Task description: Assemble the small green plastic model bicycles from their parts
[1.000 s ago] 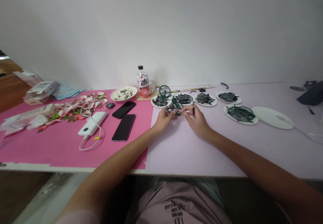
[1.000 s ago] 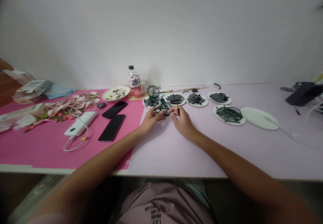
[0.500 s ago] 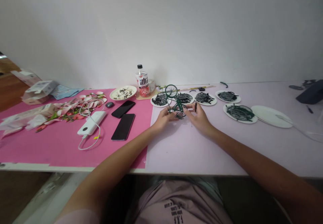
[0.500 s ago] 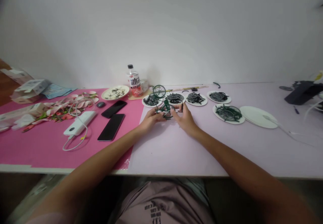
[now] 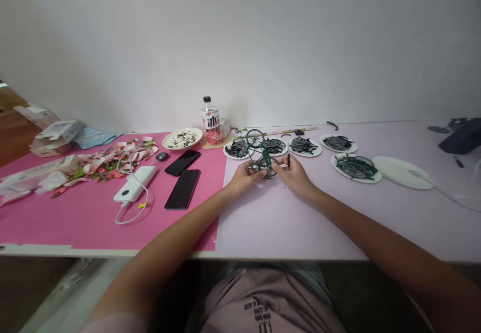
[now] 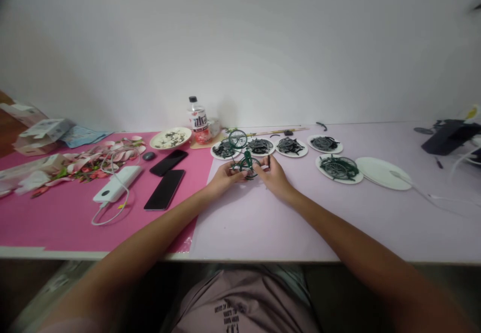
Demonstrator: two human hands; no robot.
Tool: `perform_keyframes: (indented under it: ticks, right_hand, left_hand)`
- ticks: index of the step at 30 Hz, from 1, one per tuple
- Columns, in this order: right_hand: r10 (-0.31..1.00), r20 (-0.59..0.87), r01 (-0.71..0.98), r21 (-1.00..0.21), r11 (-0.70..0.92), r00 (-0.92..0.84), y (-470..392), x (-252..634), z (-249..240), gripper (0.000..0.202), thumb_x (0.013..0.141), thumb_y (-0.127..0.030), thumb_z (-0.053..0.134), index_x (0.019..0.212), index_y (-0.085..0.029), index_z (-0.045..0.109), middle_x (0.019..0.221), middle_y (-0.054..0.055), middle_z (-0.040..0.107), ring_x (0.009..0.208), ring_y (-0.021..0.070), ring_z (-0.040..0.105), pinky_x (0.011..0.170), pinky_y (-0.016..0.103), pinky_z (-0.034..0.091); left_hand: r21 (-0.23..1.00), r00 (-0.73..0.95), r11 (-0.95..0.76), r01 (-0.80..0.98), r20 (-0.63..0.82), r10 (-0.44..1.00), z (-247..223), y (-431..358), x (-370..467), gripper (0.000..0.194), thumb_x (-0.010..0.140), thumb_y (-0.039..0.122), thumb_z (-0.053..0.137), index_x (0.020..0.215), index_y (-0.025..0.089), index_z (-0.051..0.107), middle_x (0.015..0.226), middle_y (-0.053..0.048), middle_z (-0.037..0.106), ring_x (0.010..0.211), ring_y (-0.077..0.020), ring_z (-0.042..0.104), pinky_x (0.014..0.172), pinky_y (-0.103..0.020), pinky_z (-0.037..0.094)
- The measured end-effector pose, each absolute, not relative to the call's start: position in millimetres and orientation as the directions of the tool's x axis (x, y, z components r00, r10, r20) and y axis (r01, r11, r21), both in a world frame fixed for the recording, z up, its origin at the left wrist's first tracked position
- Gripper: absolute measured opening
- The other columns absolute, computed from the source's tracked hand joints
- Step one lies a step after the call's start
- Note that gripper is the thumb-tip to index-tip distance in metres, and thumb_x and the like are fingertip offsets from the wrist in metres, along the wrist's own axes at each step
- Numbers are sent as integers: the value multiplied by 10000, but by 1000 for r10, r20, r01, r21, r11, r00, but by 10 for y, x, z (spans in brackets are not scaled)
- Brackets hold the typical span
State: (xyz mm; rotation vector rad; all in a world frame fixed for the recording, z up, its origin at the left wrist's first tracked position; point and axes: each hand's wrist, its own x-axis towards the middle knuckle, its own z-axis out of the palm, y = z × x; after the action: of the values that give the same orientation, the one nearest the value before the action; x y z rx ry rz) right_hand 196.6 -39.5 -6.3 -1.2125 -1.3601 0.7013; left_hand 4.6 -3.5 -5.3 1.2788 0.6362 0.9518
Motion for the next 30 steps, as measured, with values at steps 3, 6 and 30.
perform_keyframes:
  ticks: [3, 6, 30]
  right_hand:
    - [930, 321, 297, -919, 259, 180, -401, 1984, -48, 514, 844, -674, 669, 839, -262, 362, 844, -5, 623, 719, 175, 542, 663, 304, 451]
    - [927, 327, 405, -885, 231, 184, -405, 2047, -13, 449, 925, -690, 554, 862, -249, 501, 882, 32, 661, 815, 220, 586, 771, 348, 478]
    - [934, 355, 900, -390, 192, -46, 40, 2750, -305, 242, 935, -315, 610, 1090, -248, 784, 1206, 125, 666, 1238, 359, 477, 1095, 523, 396]
  left_hand:
    - [969, 488, 27, -244, 98, 868, -60, -7, 35, 685, 625, 438, 997, 1122, 121, 647, 965, -119, 801, 840, -217, 770, 814, -330, 607]
    - [969, 462, 18, -246, 101, 881, -45, 41, 4, 689, 636, 421, 995, 1145, 130, 633, 976, -121, 803, 849, -218, 773, 833, -344, 612]
    - [980, 96, -164, -111, 175, 980, -27, 396, -294, 461, 794, 354, 874, 1139, 155, 643, 931, -86, 780, 832, -215, 763, 815, -359, 635]
